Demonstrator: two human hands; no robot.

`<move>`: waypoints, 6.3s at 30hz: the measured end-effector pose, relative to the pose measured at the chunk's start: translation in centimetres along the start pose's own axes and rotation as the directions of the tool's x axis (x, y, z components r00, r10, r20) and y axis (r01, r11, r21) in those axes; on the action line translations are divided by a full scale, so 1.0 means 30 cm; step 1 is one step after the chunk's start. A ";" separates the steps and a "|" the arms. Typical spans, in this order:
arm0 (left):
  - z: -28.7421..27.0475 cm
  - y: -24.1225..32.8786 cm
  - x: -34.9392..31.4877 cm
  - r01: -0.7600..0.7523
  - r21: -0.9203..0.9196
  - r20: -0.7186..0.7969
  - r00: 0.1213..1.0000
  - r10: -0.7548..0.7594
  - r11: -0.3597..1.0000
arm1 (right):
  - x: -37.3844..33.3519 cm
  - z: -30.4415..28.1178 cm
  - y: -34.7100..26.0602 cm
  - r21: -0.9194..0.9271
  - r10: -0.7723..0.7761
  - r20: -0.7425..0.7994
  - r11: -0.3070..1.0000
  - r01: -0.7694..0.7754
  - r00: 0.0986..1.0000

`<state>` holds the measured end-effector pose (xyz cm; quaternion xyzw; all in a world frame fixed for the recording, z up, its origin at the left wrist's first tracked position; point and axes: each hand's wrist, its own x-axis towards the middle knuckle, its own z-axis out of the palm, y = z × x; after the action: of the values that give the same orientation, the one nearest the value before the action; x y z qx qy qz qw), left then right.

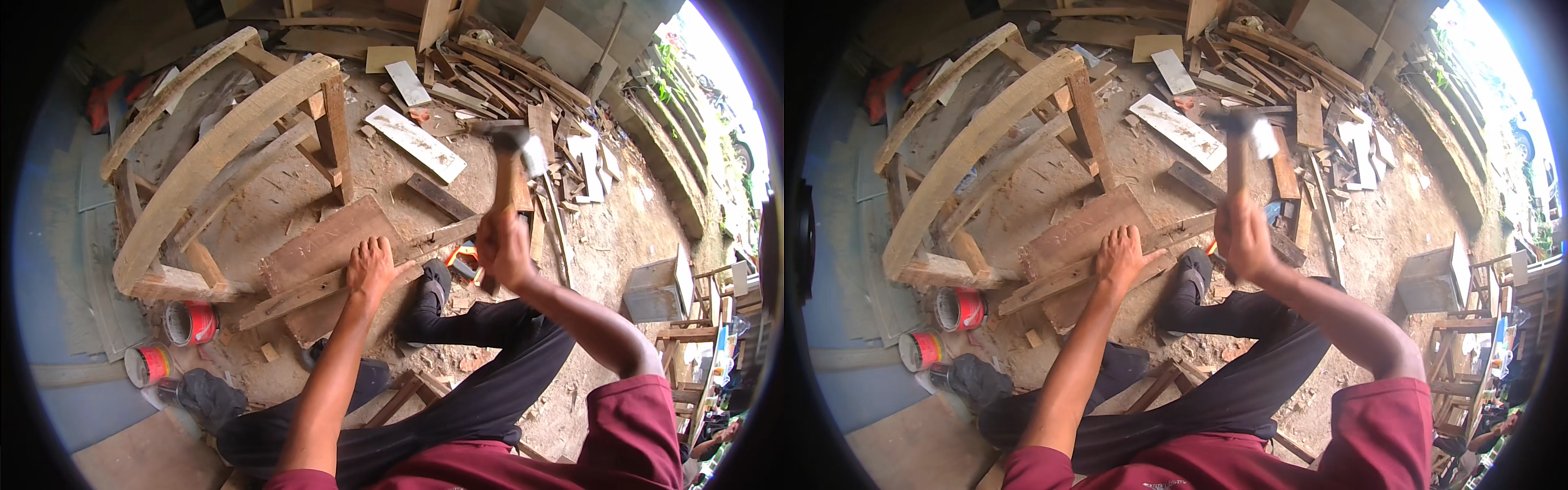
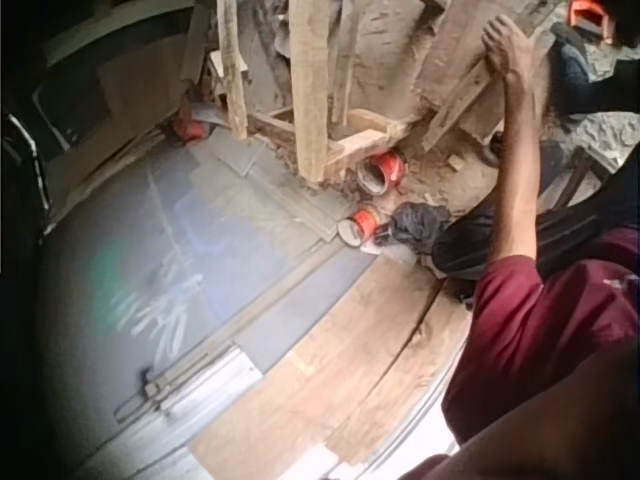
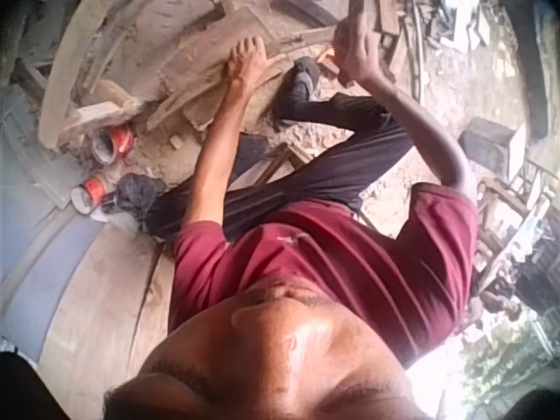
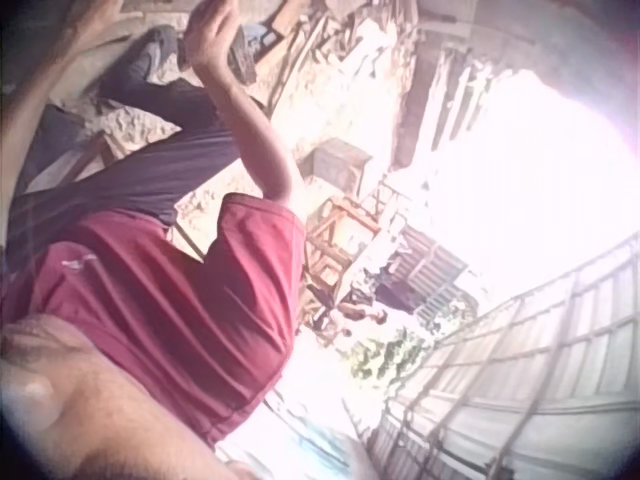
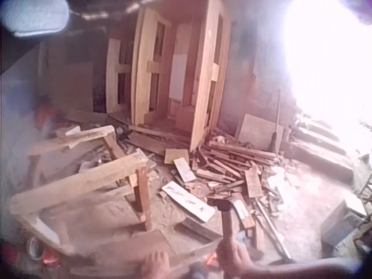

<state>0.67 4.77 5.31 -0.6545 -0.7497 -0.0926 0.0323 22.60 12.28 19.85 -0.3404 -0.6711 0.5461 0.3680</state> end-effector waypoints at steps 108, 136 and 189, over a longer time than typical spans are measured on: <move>0.010 0.058 -0.006 -0.045 -0.035 0.064 0.997 0.047 0.998 | -0.138 -0.087 -0.049 -0.547 0.808 0.008 0.496 -0.674 0.589; 0.031 0.021 -0.085 -0.160 0.075 -0.092 0.982 0.167 0.984 | -0.223 -0.029 0.001 0.169 0.732 0.031 0.667 -0.726 0.680; 0.003 -0.084 -0.286 -0.021 0.023 0.018 1.000 0.020 1.000 | -0.320 0.177 0.375 -0.400 0.348 -0.120 0.841 -0.366 0.930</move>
<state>-0.59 -3.91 3.52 -0.6626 -0.7442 -0.0778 0.0343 23.40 3.39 6.92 -0.5411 -0.6886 0.4423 0.1933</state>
